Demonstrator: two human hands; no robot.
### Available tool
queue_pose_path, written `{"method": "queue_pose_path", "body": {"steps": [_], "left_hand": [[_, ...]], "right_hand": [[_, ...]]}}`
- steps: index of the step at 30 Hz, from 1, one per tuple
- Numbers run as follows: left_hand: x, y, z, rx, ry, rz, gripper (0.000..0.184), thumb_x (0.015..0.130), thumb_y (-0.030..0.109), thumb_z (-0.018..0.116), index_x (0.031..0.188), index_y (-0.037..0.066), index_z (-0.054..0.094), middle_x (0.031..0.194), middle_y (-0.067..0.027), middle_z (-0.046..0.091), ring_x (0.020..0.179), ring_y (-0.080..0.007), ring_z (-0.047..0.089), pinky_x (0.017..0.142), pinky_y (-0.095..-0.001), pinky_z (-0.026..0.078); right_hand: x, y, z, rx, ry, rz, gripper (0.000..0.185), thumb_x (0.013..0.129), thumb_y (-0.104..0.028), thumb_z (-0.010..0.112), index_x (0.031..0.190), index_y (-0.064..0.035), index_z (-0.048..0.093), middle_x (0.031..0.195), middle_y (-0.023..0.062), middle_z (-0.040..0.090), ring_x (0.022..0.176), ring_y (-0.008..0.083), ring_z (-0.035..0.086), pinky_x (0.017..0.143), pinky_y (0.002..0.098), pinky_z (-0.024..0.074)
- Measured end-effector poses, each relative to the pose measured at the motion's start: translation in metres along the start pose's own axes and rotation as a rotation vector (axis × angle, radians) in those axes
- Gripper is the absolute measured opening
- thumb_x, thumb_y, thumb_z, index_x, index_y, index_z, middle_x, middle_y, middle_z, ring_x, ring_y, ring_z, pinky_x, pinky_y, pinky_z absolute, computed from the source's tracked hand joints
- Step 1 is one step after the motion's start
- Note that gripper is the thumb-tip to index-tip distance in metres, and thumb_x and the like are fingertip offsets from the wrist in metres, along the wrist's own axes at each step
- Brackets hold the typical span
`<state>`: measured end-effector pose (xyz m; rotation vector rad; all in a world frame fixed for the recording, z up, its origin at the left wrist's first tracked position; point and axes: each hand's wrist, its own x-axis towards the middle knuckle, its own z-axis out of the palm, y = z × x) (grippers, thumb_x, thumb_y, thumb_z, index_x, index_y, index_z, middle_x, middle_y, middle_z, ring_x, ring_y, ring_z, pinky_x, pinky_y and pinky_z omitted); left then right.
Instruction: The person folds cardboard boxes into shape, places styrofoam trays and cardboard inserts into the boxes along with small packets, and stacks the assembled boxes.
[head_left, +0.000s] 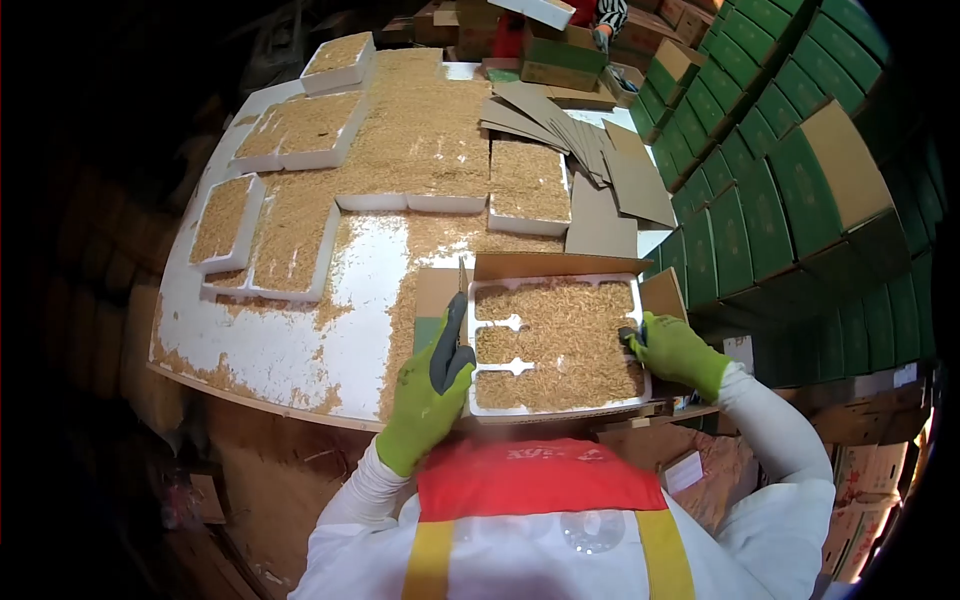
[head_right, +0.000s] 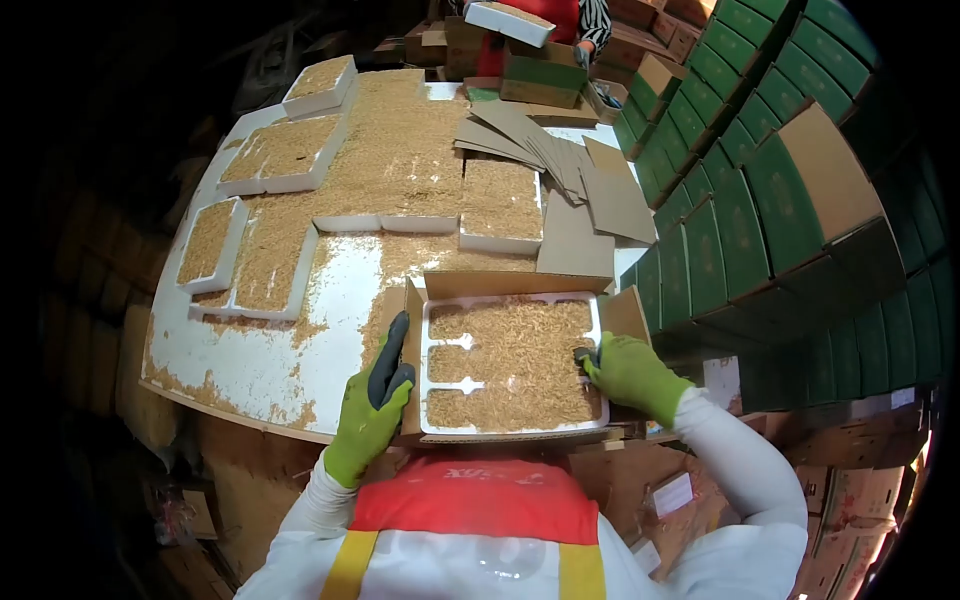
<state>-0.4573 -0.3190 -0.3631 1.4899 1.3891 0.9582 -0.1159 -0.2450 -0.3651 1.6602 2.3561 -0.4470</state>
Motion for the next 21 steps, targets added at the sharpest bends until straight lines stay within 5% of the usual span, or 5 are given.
{"method": "queue_pose_path", "body": {"steps": [4,10,12,17,21], "left_hand": [[0.001,-0.001,-0.001,-0.011,-0.007,-0.012,0.065,0.089,0.011,0.053,0.15,0.004,0.033,0.114,-0.0218,0.06,0.077,-0.0181,0.05,0.078,-0.0287,0.046],[0.0,-0.003,0.003,0.007,-0.015,0.044,0.061,0.091,0.008,0.051,0.149,0.001,0.033,0.14,-0.0195,0.052,0.084,-0.0155,0.054,0.082,-0.027,0.046],[0.002,-0.007,0.008,0.051,0.012,0.064,0.06,0.091,0.007,0.05,0.149,0.0,0.034,0.142,-0.0178,0.052,0.085,-0.0135,0.052,0.082,-0.0269,0.046],[0.003,0.005,0.013,0.042,0.017,-0.069,0.058,0.092,0.007,0.049,0.148,-0.001,0.036,0.137,-0.0157,0.056,0.081,-0.0101,0.046,0.077,-0.0249,0.045],[0.002,0.003,0.021,0.01,0.066,-0.06,0.06,0.092,0.01,0.05,0.149,-0.003,0.034,0.129,-0.009,0.057,0.075,-0.0089,0.041,0.073,-0.0211,0.042]], "right_hand": [[0.021,-0.012,0.015,-0.265,-0.1,0.008,0.044,0.094,-0.04,0.049,0.091,-0.0016,0.07,0.093,0.0206,0.069,0.086,0.0351,0.068,0.078,0.0447,0.0528],[0.008,-0.03,0.011,-0.255,0.131,-0.123,0.032,0.09,-0.036,0.057,0.086,-0.0068,0.07,0.082,0.0149,0.068,0.077,0.0301,0.068,0.07,0.0424,0.053],[0.002,-0.039,-0.019,-0.162,0.416,-0.193,0.028,0.087,-0.035,0.065,0.084,-0.0067,0.06,0.074,0.0127,0.065,0.071,0.0308,0.065,0.061,0.0417,0.0503],[0.051,0.039,-0.065,0.255,0.809,-0.019,0.021,0.084,-0.026,0.07,0.091,-0.0087,0.06,0.077,0.0116,0.065,0.071,0.0326,0.065,0.064,0.0411,0.0499],[0.155,0.124,0.015,0.171,0.492,0.295,0.065,0.077,-0.046,0.074,0.12,-0.0019,0.055,0.099,0.0155,0.067,0.091,0.031,0.066,0.077,0.0396,0.0524]]}}
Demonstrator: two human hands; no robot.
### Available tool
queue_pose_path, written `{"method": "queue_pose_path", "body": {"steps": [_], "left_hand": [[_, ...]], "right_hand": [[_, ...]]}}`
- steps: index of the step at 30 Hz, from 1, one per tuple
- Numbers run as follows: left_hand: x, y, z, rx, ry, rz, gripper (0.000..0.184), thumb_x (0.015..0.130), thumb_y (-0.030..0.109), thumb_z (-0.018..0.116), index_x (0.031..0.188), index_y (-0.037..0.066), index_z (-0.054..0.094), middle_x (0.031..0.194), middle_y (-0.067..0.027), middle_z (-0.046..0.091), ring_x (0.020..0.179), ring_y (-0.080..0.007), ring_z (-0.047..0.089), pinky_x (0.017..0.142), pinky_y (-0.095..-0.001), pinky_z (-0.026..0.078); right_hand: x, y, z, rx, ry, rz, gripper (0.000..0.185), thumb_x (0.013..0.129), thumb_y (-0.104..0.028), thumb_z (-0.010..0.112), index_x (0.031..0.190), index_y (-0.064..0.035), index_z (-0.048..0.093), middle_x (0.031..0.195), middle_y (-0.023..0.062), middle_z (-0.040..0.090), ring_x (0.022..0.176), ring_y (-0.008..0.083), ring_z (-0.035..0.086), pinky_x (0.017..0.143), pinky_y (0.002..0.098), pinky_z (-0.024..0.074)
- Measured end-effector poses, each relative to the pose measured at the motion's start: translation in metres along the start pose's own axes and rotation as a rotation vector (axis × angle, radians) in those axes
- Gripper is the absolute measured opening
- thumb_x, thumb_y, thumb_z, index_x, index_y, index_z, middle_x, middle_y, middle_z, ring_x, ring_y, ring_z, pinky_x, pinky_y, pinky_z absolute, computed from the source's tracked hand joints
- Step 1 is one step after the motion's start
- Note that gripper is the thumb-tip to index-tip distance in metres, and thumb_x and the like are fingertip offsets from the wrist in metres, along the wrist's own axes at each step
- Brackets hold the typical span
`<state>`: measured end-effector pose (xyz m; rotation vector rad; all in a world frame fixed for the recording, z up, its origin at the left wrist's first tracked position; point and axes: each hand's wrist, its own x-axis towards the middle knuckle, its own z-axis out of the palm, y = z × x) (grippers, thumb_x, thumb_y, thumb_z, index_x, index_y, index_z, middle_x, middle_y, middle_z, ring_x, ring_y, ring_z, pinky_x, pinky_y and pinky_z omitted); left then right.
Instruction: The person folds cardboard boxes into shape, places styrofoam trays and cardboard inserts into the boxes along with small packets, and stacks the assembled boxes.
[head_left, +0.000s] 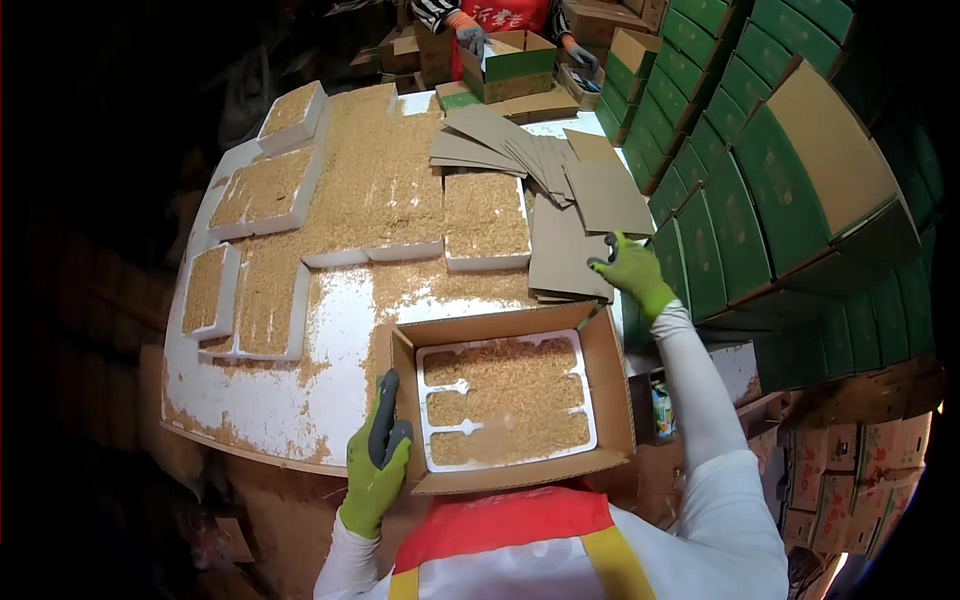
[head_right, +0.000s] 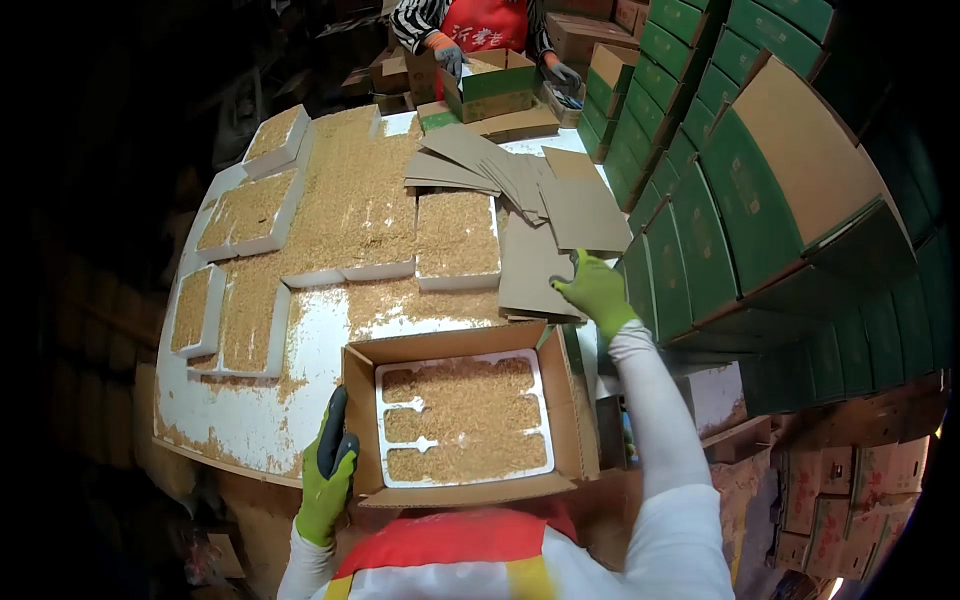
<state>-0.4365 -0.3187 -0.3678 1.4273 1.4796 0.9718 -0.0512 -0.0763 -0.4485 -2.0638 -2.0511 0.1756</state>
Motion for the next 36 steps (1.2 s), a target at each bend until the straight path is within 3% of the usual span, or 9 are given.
{"method": "queue_pose_path", "body": {"steps": [4,7,12,21,25,29,31,34,36], "left_hand": [[0.0,0.008,0.004,-0.075,0.026,-0.154,0.063,0.094,0.015,0.051,0.151,-0.001,0.03,0.124,0.0005,0.053,0.072,-0.0055,0.033,0.067,-0.0182,0.035],[0.002,0.021,0.011,-0.076,0.083,-0.2,0.064,0.095,0.019,0.052,0.151,-0.001,0.029,0.123,0.0031,0.051,0.072,-0.0053,0.032,0.067,-0.0181,0.035],[0.01,0.013,0.004,-0.123,0.026,-0.149,0.071,0.094,0.031,0.059,0.15,-0.002,0.031,0.083,0.0049,0.042,0.069,-0.0044,0.032,0.061,-0.0186,0.028],[0.082,0.048,-0.03,0.081,0.078,0.055,0.042,0.094,0.016,0.058,0.131,-0.004,0.056,0.117,-0.0134,0.067,0.106,-0.0177,0.062,0.094,-0.0291,0.046],[0.138,0.065,-0.016,-0.006,-0.098,0.262,0.039,0.093,0.013,0.061,0.128,-0.004,0.058,0.117,-0.0134,0.067,0.107,-0.0176,0.062,0.094,-0.0299,0.047],[0.183,0.063,0.006,0.2,-0.269,0.348,0.051,0.09,0.026,0.067,0.13,-0.003,0.057,0.121,-0.0127,0.066,0.109,-0.0177,0.062,0.095,-0.0307,0.048],[0.207,0.049,0.016,0.306,-0.335,0.188,0.048,0.09,0.023,0.066,0.131,-0.002,0.057,0.121,-0.0123,0.066,0.108,-0.0171,0.062,0.094,-0.0298,0.048],[0.242,0.001,0.022,0.143,-0.425,0.052,0.043,0.092,0.02,0.063,0.13,0.0,0.059,0.119,-0.0095,0.067,0.106,-0.0149,0.062,0.093,-0.0288,0.049],[0.255,-0.024,0.024,0.246,-0.405,0.091,0.042,0.092,0.02,0.062,0.129,0.001,0.06,0.119,-0.0083,0.067,0.105,-0.0142,0.062,0.092,-0.0281,0.049]], "right_hand": [[0.042,0.019,0.102,-0.079,-0.185,0.422,0.125,0.059,-0.068,0.08,0.143,0.009,0.029,0.12,0.0207,0.057,0.114,0.0343,0.057,0.091,0.0415,0.0507],[0.04,0.02,0.125,-0.065,-0.121,0.544,0.1,0.059,-0.061,0.084,0.124,0.0047,0.046,0.115,0.0196,0.06,0.105,0.0331,0.062,0.086,0.0403,0.0534],[0.037,0.068,0.131,0.109,0.068,0.471,0.058,0.075,-0.035,0.077,0.113,0.0023,0.054,0.102,0.0184,0.067,0.098,0.0332,0.066,0.082,0.042,0.0538],[0.032,0.024,0.047,0.049,0.159,0.361,0.053,0.077,-0.023,0.069,0.121,-0.0002,0.052,0.103,0.0152,0.068,0.094,0.0328,0.067,0.076,0.0415,0.0537],[0.011,0.023,0.026,0.502,0.222,0.358,0.058,0.075,-0.019,0.071,0.126,-0.0003,0.051,0.096,0.0171,0.065,0.094,0.0379,0.064,0.082,0.0431,0.0518],[0.003,0.025,0.062,0.235,0.113,0.113,0.086,0.069,-0.035,0.082,0.138,-0.006,0.041,0.126,0.0172,0.053,0.116,0.0345,0.054,0.097,0.0415,0.0461],[0.002,-0.003,0.051,0.032,-0.161,-0.026,0.106,0.063,-0.039,0.085,0.15,-0.0142,0.03,0.152,0.0151,0.033,0.135,0.042,0.037,0.107,0.0562,0.034],[0.024,-0.02,0.08,-0.289,-0.177,-0.311,0.089,0.079,-0.023,0.068,0.155,-0.0194,0.021,0.159,0.0137,0.022,0.145,0.0447,0.02,0.115,0.0594,0.0169],[0.045,-0.011,0.125,-0.386,-0.096,-0.521,0.069,0.085,-0.022,0.062,0.148,-0.0176,0.035,0.154,0.0132,0.033,0.144,0.0374,0.027,0.116,0.0571,0.0173]]}}
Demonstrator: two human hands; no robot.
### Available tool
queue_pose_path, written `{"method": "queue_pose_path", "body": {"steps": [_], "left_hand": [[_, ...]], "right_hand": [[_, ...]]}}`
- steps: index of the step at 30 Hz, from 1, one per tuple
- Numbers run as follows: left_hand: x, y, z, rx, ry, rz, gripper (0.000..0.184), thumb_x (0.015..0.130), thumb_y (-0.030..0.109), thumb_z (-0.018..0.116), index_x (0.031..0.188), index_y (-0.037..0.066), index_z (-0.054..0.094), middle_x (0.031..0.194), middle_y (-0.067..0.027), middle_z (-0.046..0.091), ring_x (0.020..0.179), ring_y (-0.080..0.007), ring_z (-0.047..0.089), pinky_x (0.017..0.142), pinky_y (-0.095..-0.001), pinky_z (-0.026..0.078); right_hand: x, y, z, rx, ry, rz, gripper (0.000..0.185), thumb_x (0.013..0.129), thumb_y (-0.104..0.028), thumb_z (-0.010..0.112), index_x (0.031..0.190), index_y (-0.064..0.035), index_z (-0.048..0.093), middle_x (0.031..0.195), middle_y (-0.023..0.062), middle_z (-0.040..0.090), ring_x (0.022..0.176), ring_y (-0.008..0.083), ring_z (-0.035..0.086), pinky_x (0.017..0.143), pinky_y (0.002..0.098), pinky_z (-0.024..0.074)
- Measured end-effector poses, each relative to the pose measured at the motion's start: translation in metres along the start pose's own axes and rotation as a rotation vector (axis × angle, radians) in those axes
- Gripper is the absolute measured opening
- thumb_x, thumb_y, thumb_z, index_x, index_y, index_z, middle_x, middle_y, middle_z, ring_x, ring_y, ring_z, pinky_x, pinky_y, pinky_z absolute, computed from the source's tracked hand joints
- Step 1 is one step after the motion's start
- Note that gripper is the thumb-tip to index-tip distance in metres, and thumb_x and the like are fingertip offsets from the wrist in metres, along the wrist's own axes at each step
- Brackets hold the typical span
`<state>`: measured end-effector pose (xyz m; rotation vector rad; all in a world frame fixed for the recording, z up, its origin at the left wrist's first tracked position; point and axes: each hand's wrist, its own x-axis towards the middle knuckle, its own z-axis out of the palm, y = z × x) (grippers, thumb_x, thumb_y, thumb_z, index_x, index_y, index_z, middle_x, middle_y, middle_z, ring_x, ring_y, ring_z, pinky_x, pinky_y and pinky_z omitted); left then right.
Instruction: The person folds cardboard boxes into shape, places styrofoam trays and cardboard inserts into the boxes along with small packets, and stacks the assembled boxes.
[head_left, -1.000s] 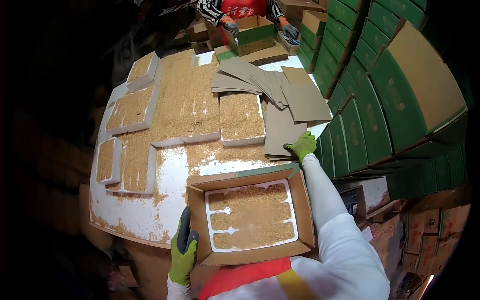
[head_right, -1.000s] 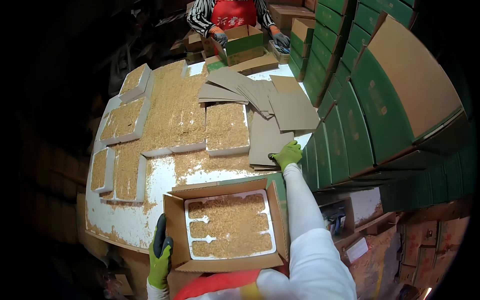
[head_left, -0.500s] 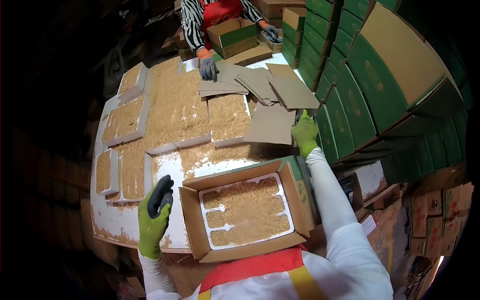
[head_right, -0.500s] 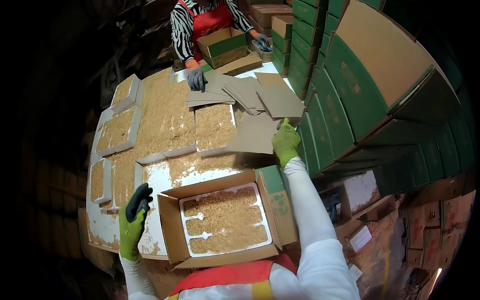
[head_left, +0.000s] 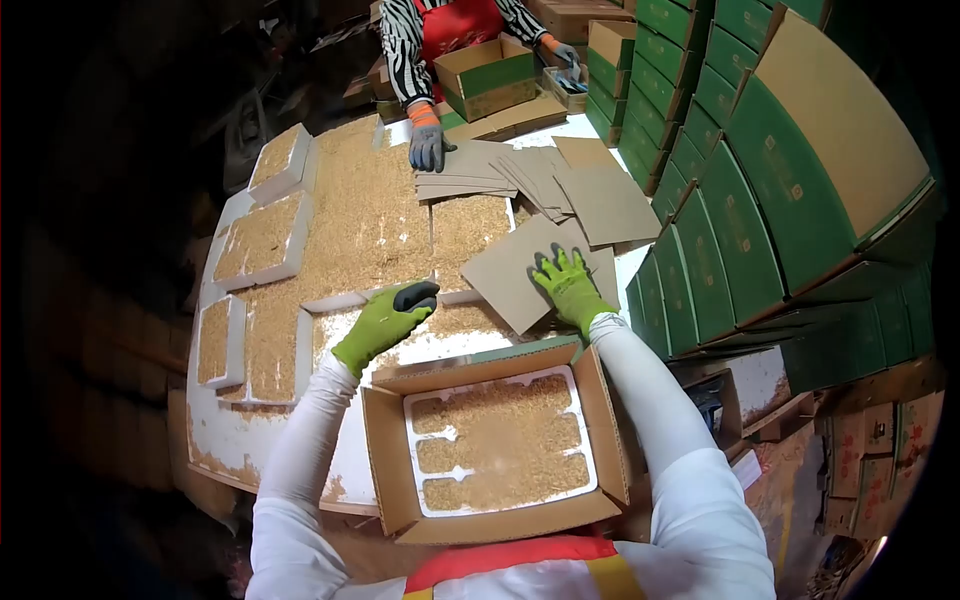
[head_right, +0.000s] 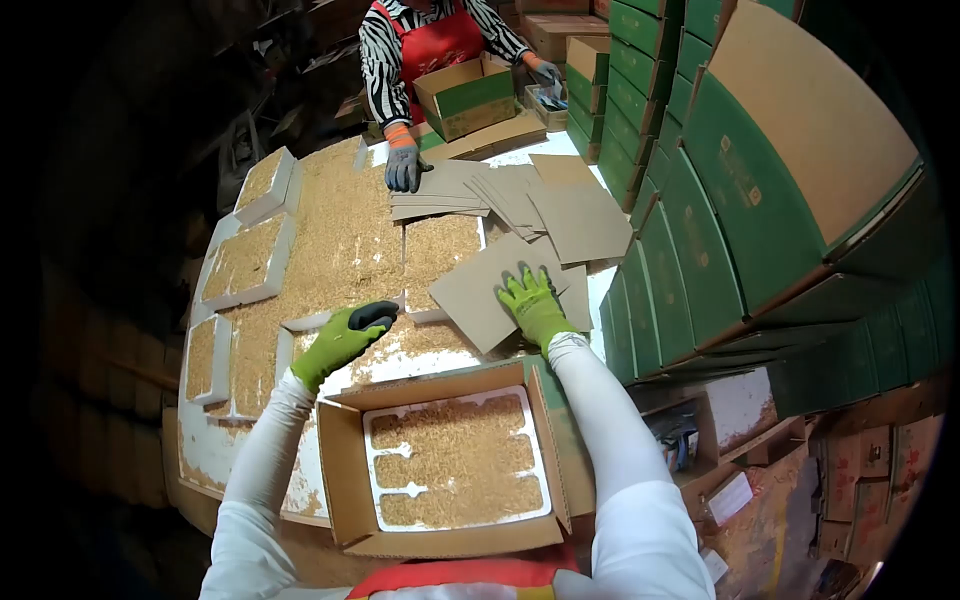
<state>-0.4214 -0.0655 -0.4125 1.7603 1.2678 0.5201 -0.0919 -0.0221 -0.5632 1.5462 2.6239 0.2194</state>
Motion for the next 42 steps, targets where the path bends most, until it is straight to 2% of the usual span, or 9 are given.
{"method": "queue_pose_path", "body": {"steps": [2,5,9,13,16,25,32,36,42], "left_hand": [[0.0,0.014,-0.003,-0.03,-0.027,-0.203,0.05,0.088,0.027,0.069,0.131,0.004,0.059,0.125,-0.0103,0.064,0.113,-0.0197,0.06,0.098,-0.0331,0.046],[0.0,0.023,0.008,0.614,0.215,0.457,0.061,0.083,0.033,0.074,0.135,0.008,0.056,0.136,-0.0119,0.057,0.124,-0.0274,0.054,0.105,-0.0391,0.042],[0.002,0.07,0.017,0.801,0.135,0.649,0.056,0.08,0.031,0.075,0.13,0.014,0.058,0.127,-0.0135,0.062,0.118,-0.029,0.058,0.098,-0.043,0.045],[-0.021,0.077,-0.005,0.64,0.222,0.617,0.036,0.077,0.007,0.073,0.113,0.009,0.069,0.098,-0.0119,0.072,0.081,-0.0269,0.07,0.075,-0.0347,0.055],[-0.052,0.042,-0.032,0.473,0.295,0.567,0.034,0.082,0.005,0.068,0.117,0.004,0.067,0.102,-0.0144,0.07,0.088,-0.025,0.068,0.081,-0.0329,0.052],[-0.091,0.047,-0.014,0.196,0.376,0.399,0.028,0.085,0.007,0.067,0.111,-0.004,0.066,0.102,-0.0097,0.067,0.092,-0.0178,0.062,0.081,-0.0288,0.049],[-0.118,0.064,-0.017,0.317,0.387,0.498,0.038,0.087,0.021,0.07,0.115,-0.004,0.065,0.113,-0.0133,0.067,0.105,-0.0231,0.063,0.092,-0.0326,0.048],[-0.14,0.059,-0.016,0.261,0.452,0.472,0.032,0.086,0.018,0.069,0.111,-0.002,0.067,0.106,-0.0125,0.067,0.099,-0.0252,0.064,0.088,-0.0342,0.049],[-0.172,0.079,-0.008,0.409,0.539,0.529,0.039,0.088,0.029,0.069,0.114,0.0,0.067,0.108,-0.0149,0.068,0.1,-0.027,0.065,0.088,-0.0359,0.05]], "right_hand": [[0.011,-0.001,0.021,0.068,0.151,-0.069,0.056,0.085,-0.024,0.063,0.138,-0.0171,0.047,0.143,0.0104,0.045,0.136,0.0305,0.038,0.113,0.0528,0.0245],[-0.005,-0.011,-0.063,0.193,0.31,-0.117,0.033,0.082,-0.026,0.065,0.114,-0.0183,0.06,0.115,0.0035,0.061,0.111,0.0224,0.056,0.099,0.0432,0.0389],[-0.003,-0.023,-0.153,0.061,0.569,-0.276,0.014,0.078,-0.03,0.067,0.087,-0.0222,0.06,0.08,-0.0009,0.06,0.077,0.019,0.061,0.077,0.033,0.0446],[-0.083,0.008,-0.248,0.652,0.657,-0.168,0.048,0.085,-0.043,0.07,0.119,-0.0109,0.063,0.104,0.0126,0.068,0.093,0.033,0.065,0.081,0.0394,0.0515],[-0.211,0.007,-0.284,1.468,0.287,0.116,0.033,0.08,-0.023,0.079,0.103,-0.0017,0.069,0.09,0.0097,0.071,0.082,0.0127,0.065,0.075,0.0301,0.0515],[-0.315,-0.013,-0.022,-0.053,0.118,0.819,0.034,0.071,-0.039,0.076,0.091,-0.0118,0.07,0.108,0.0111,0.063,0.1,0.0322,0.059,0.082,0.0459,0.0466],[-0.327,-0.028,-0.034,0.349,0.399,0.989,0.033,0.063,-0.018,0.079,0.094,-0.0092,0.071,0.104,0.0114,0.064,0.097,0.0327,0.06,0.085,0.046,0.0483],[-0.356,-0.007,-0.051,1.37,0.617,0.994,0.033,0.075,-0.004,0.076,0.107,-0.0018,0.065,0.089,0.0034,0.069,0.07,0.011,0.061,0.062,0.023,0.0503],[-0.294,-0.048,-0.174,1.66,0.837,0.77,0.018,0.094,-0.018,0.062,0.099,-0.0012,0.061,0.085,0.0018,0.063,0.066,0.0077,0.056,0.057,0.0226,0.046]]}}
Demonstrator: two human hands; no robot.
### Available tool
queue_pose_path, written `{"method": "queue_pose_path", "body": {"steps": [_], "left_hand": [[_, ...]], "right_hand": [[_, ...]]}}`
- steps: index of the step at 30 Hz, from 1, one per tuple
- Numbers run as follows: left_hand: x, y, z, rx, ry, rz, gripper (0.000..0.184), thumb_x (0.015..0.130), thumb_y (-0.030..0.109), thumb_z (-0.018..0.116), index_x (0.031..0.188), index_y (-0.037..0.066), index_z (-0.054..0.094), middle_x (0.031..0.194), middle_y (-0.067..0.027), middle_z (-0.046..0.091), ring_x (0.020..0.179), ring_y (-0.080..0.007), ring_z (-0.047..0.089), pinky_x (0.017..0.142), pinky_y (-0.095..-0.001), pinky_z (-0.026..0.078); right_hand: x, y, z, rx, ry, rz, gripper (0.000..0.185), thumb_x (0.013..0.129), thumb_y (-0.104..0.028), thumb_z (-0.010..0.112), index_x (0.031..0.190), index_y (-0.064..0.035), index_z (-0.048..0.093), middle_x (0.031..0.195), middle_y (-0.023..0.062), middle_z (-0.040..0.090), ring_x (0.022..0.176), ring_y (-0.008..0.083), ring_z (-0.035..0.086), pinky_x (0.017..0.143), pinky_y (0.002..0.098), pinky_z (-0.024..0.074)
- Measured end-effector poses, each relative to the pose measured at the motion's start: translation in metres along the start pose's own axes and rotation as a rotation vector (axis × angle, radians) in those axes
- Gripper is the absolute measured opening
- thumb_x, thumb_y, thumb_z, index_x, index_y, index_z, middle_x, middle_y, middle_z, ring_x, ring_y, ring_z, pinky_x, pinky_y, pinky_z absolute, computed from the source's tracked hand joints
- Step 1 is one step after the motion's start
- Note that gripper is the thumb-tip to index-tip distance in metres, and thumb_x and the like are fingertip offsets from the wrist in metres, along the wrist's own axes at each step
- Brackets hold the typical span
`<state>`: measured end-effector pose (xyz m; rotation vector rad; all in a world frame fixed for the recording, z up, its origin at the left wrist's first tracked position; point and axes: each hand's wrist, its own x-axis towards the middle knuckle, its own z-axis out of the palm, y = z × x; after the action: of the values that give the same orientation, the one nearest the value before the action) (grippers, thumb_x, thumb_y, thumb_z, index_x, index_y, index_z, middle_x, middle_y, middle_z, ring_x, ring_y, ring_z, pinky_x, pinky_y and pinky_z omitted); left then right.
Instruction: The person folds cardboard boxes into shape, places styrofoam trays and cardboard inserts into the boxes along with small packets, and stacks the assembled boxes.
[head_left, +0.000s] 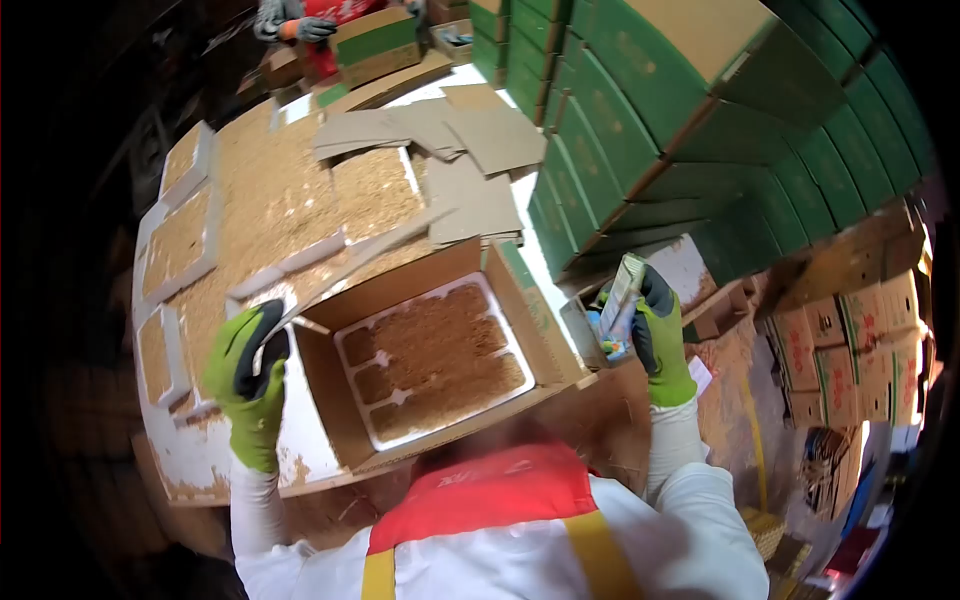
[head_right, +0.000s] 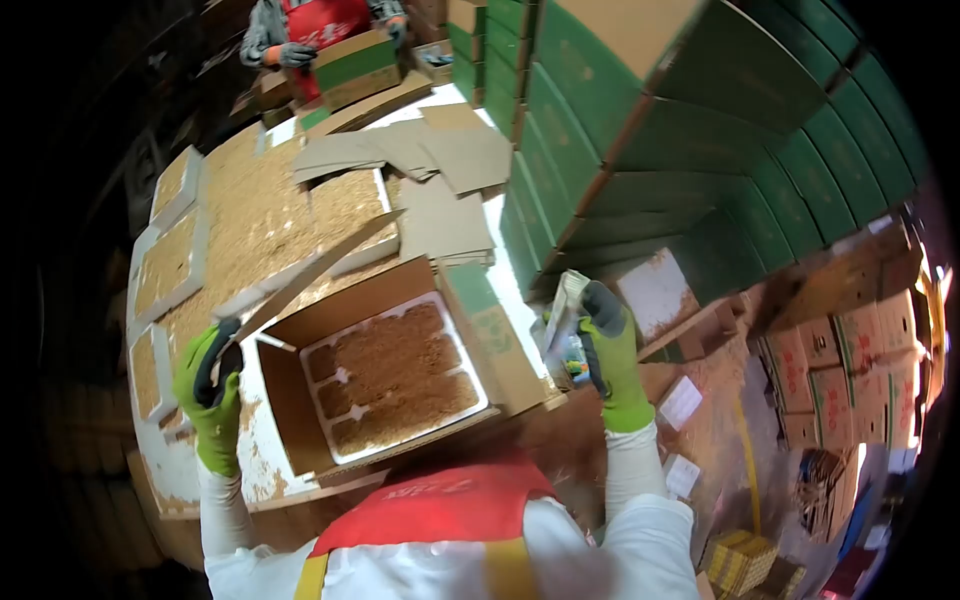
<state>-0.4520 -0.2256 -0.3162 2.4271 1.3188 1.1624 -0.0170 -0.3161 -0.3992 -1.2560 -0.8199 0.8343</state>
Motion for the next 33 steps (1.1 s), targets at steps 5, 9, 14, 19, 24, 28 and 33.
{"method": "queue_pose_path", "body": {"steps": [5,9,14,19,24,28,33], "left_hand": [[0.002,0.039,-0.011,0.209,0.008,0.234,0.03,0.082,0.009,0.071,0.112,0.004,0.069,0.109,-0.014,0.07,0.098,-0.03,0.066,0.085,-0.0371,0.052],[-0.011,0.054,-0.023,0.256,-0.029,0.184,0.039,0.07,0.002,0.074,0.109,0.006,0.071,0.108,-0.0108,0.07,0.097,-0.0301,0.066,0.084,-0.0377,0.052],[-0.044,0.046,-0.017,0.386,-0.154,0.418,0.042,0.071,0.014,0.07,0.113,0.015,0.069,0.117,-0.0024,0.065,0.101,-0.022,0.063,0.08,-0.0334,0.053],[-0.038,0.067,0.011,0.46,-0.925,0.504,0.022,0.081,0.021,0.057,0.099,0.014,0.068,0.109,-0.003,0.057,0.097,-0.0212,0.053,0.074,-0.0351,0.047],[-0.057,0.03,0.055,0.215,-1.061,0.491,0.036,0.077,0.025,0.067,0.111,0.013,0.066,0.116,-0.0077,0.06,0.113,-0.027,0.054,0.092,-0.0405,0.047],[-0.031,0.046,-0.014,0.106,-0.825,0.333,0.049,0.073,0.026,0.073,0.119,0.012,0.065,0.125,-0.0084,0.061,0.123,-0.0312,0.051,0.102,-0.0453,0.043],[-0.075,0.013,-0.06,-0.541,-0.347,-0.354,0.043,0.078,0.014,0.075,0.12,0.007,0.068,0.115,-0.0119,0.069,0.117,-0.0255,0.058,0.099,-0.038,0.047]], "right_hand": [[-0.02,-0.039,0.101,-0.864,-0.441,-0.454,0.023,0.081,-0.016,0.071,0.1,-0.0049,0.064,0.089,0.0048,0.063,0.085,0.0226,0.059,0.081,0.0358,0.0475],[-0.025,-0.021,0.116,-0.879,-0.471,-0.906,0.028,0.075,-0.017,0.073,0.099,-0.0056,0.064,0.107,0.0144,0.061,0.105,0.0358,0.055,0.097,0.0477,0.0387],[-0.023,-0.03,0.052,-0.165,-0.096,-0.187,0.025,0.09,-0.003,0.059,0.114,0.0025,0.061,0.121,0.0106,0.063,0.11,0.0187,0.059,0.096,0.0326,0.0466],[-0.002,0.082,-0.094,-1.614,0.034,-0.15,0.05,0.077,-0.046,0.074,0.104,-0.0066,0.062,0.099,0.0139,0.062,0.095,0.033,0.062,0.081,0.0471,0.0494],[-0.011,0.037,-0.045,-1.851,0.127,0.005,0.076,0.066,-0.052,0.079,0.124,-0.012,0.052,0.121,0.0109,0.055,0.11,0.0343,0.055,0.089,0.0511,0.0445],[-0.007,0.008,-0.025,-1.536,-0.009,-0.387,0.066,0.074,-0.038,0.077,0.131,-0.0148,0.053,0.126,0.0086,0.054,0.117,0.0318,0.048,0.099,0.0481,0.0341],[0.011,0.009,-0.002,-0.755,-0.361,-0.002,0.039,0.08,-0.016,0.076,0.115,-0.005,0.063,0.105,0.0086,0.066,0.092,0.0202,0.063,0.08,0.0306,0.0488]]}}
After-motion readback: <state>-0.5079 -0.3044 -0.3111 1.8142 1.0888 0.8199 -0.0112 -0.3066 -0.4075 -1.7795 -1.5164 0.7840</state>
